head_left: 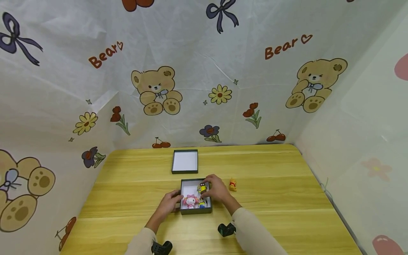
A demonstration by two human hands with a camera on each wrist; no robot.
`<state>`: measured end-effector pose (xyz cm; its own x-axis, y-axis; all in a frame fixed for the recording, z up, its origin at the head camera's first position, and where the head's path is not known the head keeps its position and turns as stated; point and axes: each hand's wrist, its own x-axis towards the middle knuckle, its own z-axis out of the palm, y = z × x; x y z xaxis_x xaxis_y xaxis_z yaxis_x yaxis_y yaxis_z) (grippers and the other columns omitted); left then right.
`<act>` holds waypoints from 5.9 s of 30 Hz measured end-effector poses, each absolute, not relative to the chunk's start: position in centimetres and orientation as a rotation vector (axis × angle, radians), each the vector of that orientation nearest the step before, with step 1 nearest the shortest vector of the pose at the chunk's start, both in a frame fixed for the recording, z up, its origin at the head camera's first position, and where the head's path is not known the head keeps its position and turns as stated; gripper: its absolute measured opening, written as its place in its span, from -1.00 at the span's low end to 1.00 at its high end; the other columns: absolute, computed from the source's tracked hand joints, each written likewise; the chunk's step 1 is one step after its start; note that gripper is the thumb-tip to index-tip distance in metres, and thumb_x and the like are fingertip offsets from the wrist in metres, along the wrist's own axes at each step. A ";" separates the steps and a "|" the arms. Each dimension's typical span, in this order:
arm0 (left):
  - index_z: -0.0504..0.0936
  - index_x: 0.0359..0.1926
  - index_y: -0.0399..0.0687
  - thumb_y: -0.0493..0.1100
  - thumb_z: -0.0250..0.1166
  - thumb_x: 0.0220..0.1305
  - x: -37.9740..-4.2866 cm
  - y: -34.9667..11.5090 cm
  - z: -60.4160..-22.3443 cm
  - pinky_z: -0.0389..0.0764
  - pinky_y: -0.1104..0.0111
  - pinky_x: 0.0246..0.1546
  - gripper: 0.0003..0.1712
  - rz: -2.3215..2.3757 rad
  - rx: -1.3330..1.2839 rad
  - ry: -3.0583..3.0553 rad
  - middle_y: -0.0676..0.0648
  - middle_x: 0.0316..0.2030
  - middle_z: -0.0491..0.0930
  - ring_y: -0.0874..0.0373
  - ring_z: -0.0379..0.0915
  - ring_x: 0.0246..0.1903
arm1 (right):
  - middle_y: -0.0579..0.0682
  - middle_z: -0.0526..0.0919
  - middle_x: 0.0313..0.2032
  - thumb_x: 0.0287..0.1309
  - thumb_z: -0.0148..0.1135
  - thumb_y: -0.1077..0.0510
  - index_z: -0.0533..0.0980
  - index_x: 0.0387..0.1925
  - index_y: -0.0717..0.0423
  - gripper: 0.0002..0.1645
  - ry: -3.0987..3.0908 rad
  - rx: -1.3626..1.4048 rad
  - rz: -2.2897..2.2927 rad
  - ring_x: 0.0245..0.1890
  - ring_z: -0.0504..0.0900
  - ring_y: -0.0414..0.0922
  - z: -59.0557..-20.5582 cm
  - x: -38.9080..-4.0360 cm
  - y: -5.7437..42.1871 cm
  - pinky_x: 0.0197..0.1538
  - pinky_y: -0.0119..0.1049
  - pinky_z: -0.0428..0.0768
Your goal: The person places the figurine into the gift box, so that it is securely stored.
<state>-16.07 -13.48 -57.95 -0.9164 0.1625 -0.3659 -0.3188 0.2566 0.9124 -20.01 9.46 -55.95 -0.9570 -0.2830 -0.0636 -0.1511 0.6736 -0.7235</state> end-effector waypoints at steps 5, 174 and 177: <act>0.22 0.32 -0.51 -0.08 0.07 0.42 -16.0 -13.5 -57.8 0.61 0.12 -0.12 -0.34 1.716 -0.147 2.139 -0.42 0.16 0.41 -0.12 0.46 0.05 | 0.17 0.47 0.11 -0.24 0.61 0.08 0.61 -0.05 0.17 -0.37 2.749 -0.327 -1.059 0.14 0.43 0.16 -55.9 -20.0 9.1 0.20 0.09 0.40; 0.22 0.34 -0.47 -0.06 0.06 0.43 -16.1 -13.5 -57.7 0.60 0.09 -0.08 -0.34 1.718 -0.143 2.108 -0.39 0.17 0.41 -0.14 0.45 0.07 | 0.24 0.50 0.11 -0.04 0.40 0.34 0.46 0.16 0.27 -0.36 2.666 -0.112 -1.573 0.21 0.38 0.20 -60.7 -19.5 21.5 0.29 0.14 0.25; 0.22 0.34 -0.48 -0.07 0.05 0.44 -16.2 -13.5 -57.7 0.61 0.11 -0.09 -0.35 1.732 -0.130 2.102 -0.40 0.20 0.39 -0.15 0.45 0.07 | 0.21 0.50 0.12 -0.02 0.40 0.32 0.48 0.14 0.23 -0.39 2.689 -0.092 -1.560 0.21 0.38 0.19 -61.0 -19.5 21.4 0.29 0.13 0.26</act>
